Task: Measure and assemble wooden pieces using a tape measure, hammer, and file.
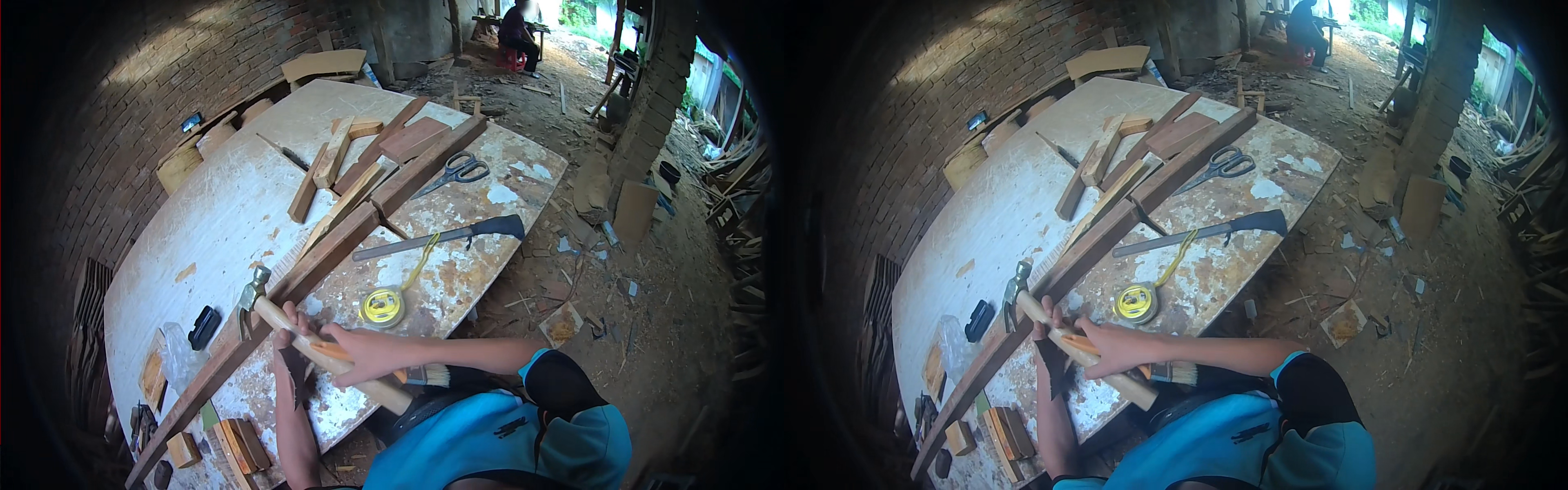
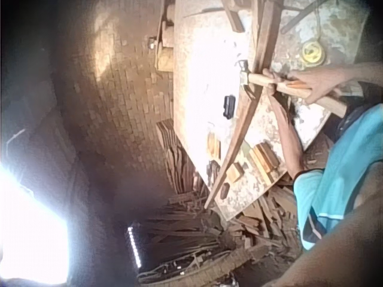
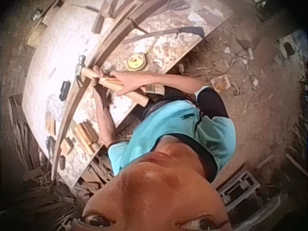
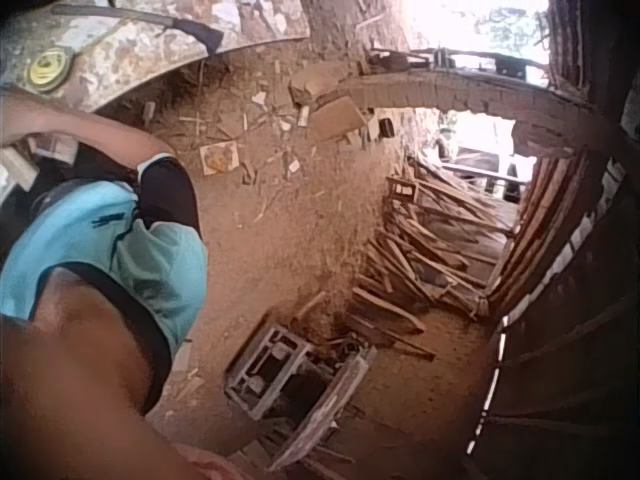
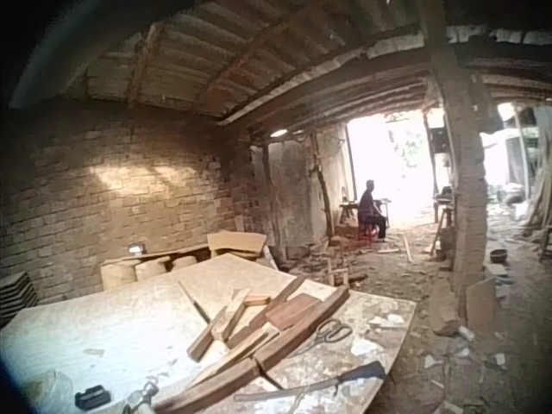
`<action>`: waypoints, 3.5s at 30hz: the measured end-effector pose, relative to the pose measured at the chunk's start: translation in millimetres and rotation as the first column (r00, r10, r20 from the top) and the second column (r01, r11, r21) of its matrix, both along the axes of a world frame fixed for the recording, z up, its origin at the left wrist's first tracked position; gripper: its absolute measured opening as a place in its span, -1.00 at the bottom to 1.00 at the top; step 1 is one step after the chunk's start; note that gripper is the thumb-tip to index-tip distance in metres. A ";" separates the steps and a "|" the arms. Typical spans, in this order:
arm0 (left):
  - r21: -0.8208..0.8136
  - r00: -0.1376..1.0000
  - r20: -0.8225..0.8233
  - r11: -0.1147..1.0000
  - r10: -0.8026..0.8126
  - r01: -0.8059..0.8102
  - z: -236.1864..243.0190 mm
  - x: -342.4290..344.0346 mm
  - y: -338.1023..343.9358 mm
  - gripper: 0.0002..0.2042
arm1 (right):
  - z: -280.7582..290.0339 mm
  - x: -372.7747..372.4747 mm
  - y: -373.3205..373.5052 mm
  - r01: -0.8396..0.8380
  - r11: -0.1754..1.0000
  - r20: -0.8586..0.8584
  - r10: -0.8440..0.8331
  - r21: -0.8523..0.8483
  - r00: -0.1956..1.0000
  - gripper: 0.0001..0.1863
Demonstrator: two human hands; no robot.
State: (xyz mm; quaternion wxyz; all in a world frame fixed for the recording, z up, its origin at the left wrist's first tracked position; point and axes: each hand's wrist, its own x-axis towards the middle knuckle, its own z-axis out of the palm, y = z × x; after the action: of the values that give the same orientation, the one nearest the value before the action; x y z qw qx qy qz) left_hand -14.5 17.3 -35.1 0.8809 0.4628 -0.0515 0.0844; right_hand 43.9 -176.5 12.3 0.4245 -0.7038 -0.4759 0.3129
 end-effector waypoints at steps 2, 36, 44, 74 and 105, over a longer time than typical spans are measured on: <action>0.102 0.998 -0.037 0.994 0.053 -0.049 3.8 -3.7 -4.0 -0.46 | 0.7 7.2 1.6 -0.053 0.998 -0.019 0.052 -0.032 0.998 -0.24; 0.051 0.917 -0.383 0.988 -0.113 0.143 11.6 27.0 -24.5 -0.81 | -26.2 300.6 -210.2 0.964 0.162 -0.318 -0.921 0.212 0.225 -0.65; 0.268 0.922 -0.358 0.962 0.146 -0.048 6.1 33.0 -32.0 -0.73 | -25.4 307.5 -216.3 0.942 0.336 -0.333 -0.886 0.020 0.323 -0.75; 0.776 0.939 -0.048 0.604 0.340 -0.179 21.2 133.7 -84.6 -0.64 | -11.5 180.6 -197.9 0.762 0.541 0.138 -0.837 0.357 0.530 -0.63; 0.835 0.963 -0.266 -0.490 0.035 0.248 64.8 72.4 -129.7 -0.19 | -60.6 129.4 -296.2 0.864 0.365 -0.475 -0.725 0.348 0.498 -0.55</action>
State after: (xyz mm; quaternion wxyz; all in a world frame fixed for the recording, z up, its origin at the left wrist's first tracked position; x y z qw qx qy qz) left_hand 57.9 -112.4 29.6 0.0555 0.9865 -0.0748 -0.1346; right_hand 173.3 -472.8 -48.3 0.7573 -0.6476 -0.0844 -0.0009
